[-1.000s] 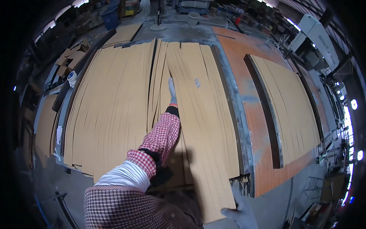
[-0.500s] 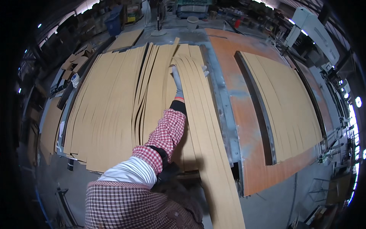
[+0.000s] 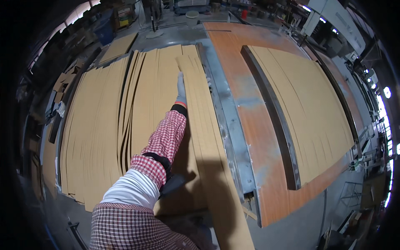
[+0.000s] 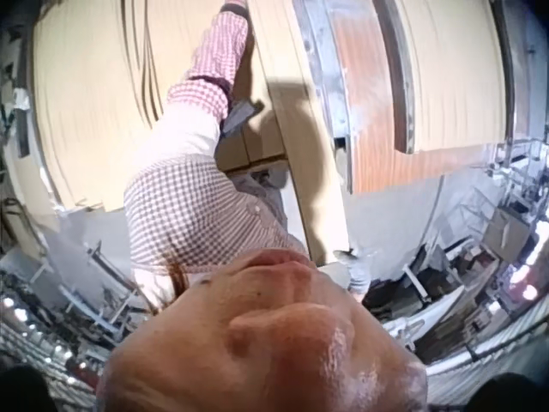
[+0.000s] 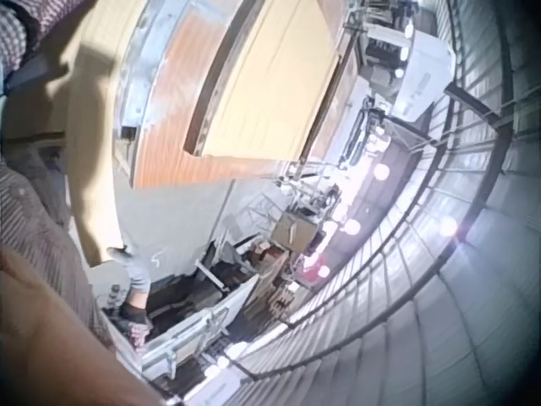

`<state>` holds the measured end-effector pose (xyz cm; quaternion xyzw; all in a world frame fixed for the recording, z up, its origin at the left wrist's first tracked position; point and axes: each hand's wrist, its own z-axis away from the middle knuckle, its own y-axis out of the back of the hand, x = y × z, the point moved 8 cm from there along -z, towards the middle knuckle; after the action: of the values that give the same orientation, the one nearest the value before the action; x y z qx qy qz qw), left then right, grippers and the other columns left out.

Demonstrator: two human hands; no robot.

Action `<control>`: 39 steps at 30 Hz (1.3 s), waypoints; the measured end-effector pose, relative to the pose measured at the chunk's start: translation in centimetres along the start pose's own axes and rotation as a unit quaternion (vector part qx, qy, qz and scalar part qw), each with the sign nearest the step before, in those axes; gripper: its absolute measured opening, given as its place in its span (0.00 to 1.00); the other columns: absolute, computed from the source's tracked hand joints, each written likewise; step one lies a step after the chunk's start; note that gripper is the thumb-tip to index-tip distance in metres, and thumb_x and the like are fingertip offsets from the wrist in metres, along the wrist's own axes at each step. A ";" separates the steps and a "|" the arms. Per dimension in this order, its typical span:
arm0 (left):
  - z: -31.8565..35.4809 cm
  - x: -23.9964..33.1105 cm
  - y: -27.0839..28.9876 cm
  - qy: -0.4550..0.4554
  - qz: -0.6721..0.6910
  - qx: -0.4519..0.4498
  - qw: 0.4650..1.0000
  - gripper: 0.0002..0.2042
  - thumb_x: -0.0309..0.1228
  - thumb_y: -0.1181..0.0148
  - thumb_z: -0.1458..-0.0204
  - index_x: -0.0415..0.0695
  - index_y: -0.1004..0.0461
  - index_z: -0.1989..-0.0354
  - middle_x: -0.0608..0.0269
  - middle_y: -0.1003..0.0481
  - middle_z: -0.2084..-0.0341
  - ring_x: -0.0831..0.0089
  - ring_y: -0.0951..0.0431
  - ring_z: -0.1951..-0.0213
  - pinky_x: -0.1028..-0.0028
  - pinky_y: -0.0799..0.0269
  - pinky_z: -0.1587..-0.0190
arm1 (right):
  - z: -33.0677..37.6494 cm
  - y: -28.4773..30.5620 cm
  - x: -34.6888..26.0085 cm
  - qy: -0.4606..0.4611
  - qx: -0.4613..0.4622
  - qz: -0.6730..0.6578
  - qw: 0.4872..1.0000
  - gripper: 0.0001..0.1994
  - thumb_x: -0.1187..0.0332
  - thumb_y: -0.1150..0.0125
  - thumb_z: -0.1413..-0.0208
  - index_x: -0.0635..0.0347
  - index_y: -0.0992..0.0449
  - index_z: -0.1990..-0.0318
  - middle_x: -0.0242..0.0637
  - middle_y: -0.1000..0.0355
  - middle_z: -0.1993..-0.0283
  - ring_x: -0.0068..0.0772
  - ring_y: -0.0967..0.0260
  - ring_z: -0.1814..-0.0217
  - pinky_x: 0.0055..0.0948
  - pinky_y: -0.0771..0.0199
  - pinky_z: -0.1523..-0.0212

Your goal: Sorting and stacking long thin cardboard strips on an industrial table.

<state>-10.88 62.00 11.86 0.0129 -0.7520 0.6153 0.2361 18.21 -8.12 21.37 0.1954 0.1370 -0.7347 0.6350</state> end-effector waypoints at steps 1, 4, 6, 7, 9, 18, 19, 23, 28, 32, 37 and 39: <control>-0.6 -0.3 1.5 0.018 -0.015 0.027 0.999 0.45 0.68 0.63 0.47 0.34 0.36 0.41 0.41 0.29 0.51 0.49 0.25 0.52 0.54 0.28 0.46 | -0.4 -1.2 -0.9 -0.003 -0.029 -0.044 0.999 0.26 0.79 0.38 0.52 0.63 0.30 0.41 0.35 0.27 0.48 0.32 0.32 0.47 0.31 0.34 0.45; -3.3 -1.0 4.1 0.021 -0.067 0.061 0.996 0.45 0.69 0.66 0.47 0.33 0.35 0.42 0.40 0.29 0.51 0.48 0.25 0.52 0.55 0.27 0.47 | -0.8 -2.2 -4.5 0.027 -0.016 0.004 0.999 0.28 0.80 0.40 0.52 0.63 0.32 0.40 0.36 0.28 0.46 0.32 0.32 0.46 0.32 0.34 0.45; -5.1 0.0 5.3 0.028 -0.075 0.049 0.996 0.45 0.69 0.68 0.46 0.33 0.35 0.42 0.39 0.29 0.51 0.49 0.24 0.52 0.55 0.27 0.48 | 0.0 -3.5 -7.8 -0.008 0.000 -0.013 1.000 0.28 0.81 0.41 0.53 0.63 0.33 0.39 0.36 0.28 0.46 0.32 0.32 0.47 0.32 0.34 0.45; -6.2 0.1 5.2 0.031 -0.078 0.027 0.996 0.46 0.69 0.69 0.46 0.33 0.35 0.42 0.39 0.28 0.52 0.49 0.24 0.53 0.55 0.26 0.48 | 0.3 -3.9 -9.0 -0.035 0.021 -0.028 0.999 0.29 0.81 0.41 0.53 0.64 0.33 0.39 0.36 0.28 0.46 0.31 0.32 0.47 0.32 0.34 0.45; -7.9 0.7 5.2 0.028 -0.080 0.028 0.996 0.45 0.69 0.70 0.45 0.33 0.35 0.42 0.39 0.27 0.55 0.50 0.23 0.54 0.55 0.25 0.50 | -0.3 -4.1 -11.3 -0.036 0.037 -0.038 0.998 0.30 0.81 0.40 0.53 0.64 0.34 0.38 0.34 0.28 0.48 0.30 0.32 0.49 0.31 0.34 0.46; -12.7 2.7 7.5 0.050 -0.049 -0.028 0.997 0.42 0.66 0.71 0.44 0.37 0.29 0.48 0.42 0.24 0.59 0.51 0.21 0.58 0.57 0.22 0.55 | -2.5 -4.6 -15.8 -0.016 0.012 0.069 0.997 0.30 0.77 0.36 0.54 0.64 0.33 0.39 0.30 0.28 0.52 0.22 0.34 0.56 0.24 0.33 0.57; -12.7 2.9 8.1 0.046 -0.059 -0.006 0.997 0.42 0.66 0.72 0.44 0.38 0.30 0.46 0.42 0.24 0.57 0.50 0.22 0.57 0.56 0.23 0.54 | -2.9 -4.7 -16.2 -0.023 0.007 0.066 0.998 0.30 0.77 0.36 0.54 0.64 0.33 0.39 0.30 0.28 0.52 0.22 0.34 0.56 0.24 0.33 0.57; -12.5 3.6 10.7 0.037 -0.109 0.064 0.991 0.40 0.67 0.72 0.44 0.41 0.29 0.47 0.45 0.25 0.57 0.51 0.22 0.58 0.57 0.23 0.57 | -4.6 -5.2 -18.2 0.026 -0.008 0.043 0.999 0.30 0.77 0.35 0.55 0.64 0.32 0.40 0.30 0.27 0.54 0.21 0.34 0.58 0.22 0.34 0.57; -17.8 8.1 15.2 0.013 -0.252 0.040 0.967 0.38 0.63 0.69 0.41 0.42 0.37 0.37 0.48 0.32 0.42 0.51 0.30 0.43 0.58 0.31 0.41 | -7.4 -6.8 -18.3 0.025 0.006 -0.001 1.000 0.28 0.73 0.34 0.59 0.67 0.27 0.45 0.35 0.26 0.53 0.25 0.32 0.52 0.25 0.34 0.54; -18.8 7.7 17.9 -0.009 -0.277 0.079 0.958 0.33 0.57 0.72 0.37 0.42 0.40 0.35 0.51 0.35 0.38 0.54 0.32 0.40 0.58 0.33 0.39 | -12.6 -7.1 -17.0 0.058 0.051 -0.029 0.997 0.32 0.77 0.38 0.62 0.71 0.30 0.42 0.38 0.26 0.48 0.27 0.31 0.47 0.26 0.33 0.46; -20.1 9.5 22.6 -0.019 -0.357 0.120 0.926 0.31 0.53 0.73 0.35 0.41 0.39 0.37 0.51 0.32 0.42 0.56 0.30 0.42 0.59 0.32 0.40 | -16.5 -6.4 -6.9 0.024 0.150 -0.097 0.984 0.19 0.80 0.38 0.55 0.67 0.25 0.52 0.36 0.24 0.55 0.25 0.28 0.56 0.24 0.28 0.54; -20.2 11.1 20.6 -0.126 -0.664 -0.063 0.734 0.31 0.53 0.73 0.35 0.41 0.38 0.38 0.53 0.30 0.44 0.57 0.29 0.43 0.60 0.31 0.41 | -17.7 -7.9 -4.6 0.022 0.143 -0.119 0.982 0.16 0.79 0.38 0.54 0.67 0.25 0.54 0.33 0.24 0.59 0.23 0.28 0.59 0.24 0.28 0.57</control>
<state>-20.27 88.79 -0.33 0.5713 -0.6121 0.2462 0.4881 12.96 5.14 7.43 0.2819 0.0668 -0.8129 0.5053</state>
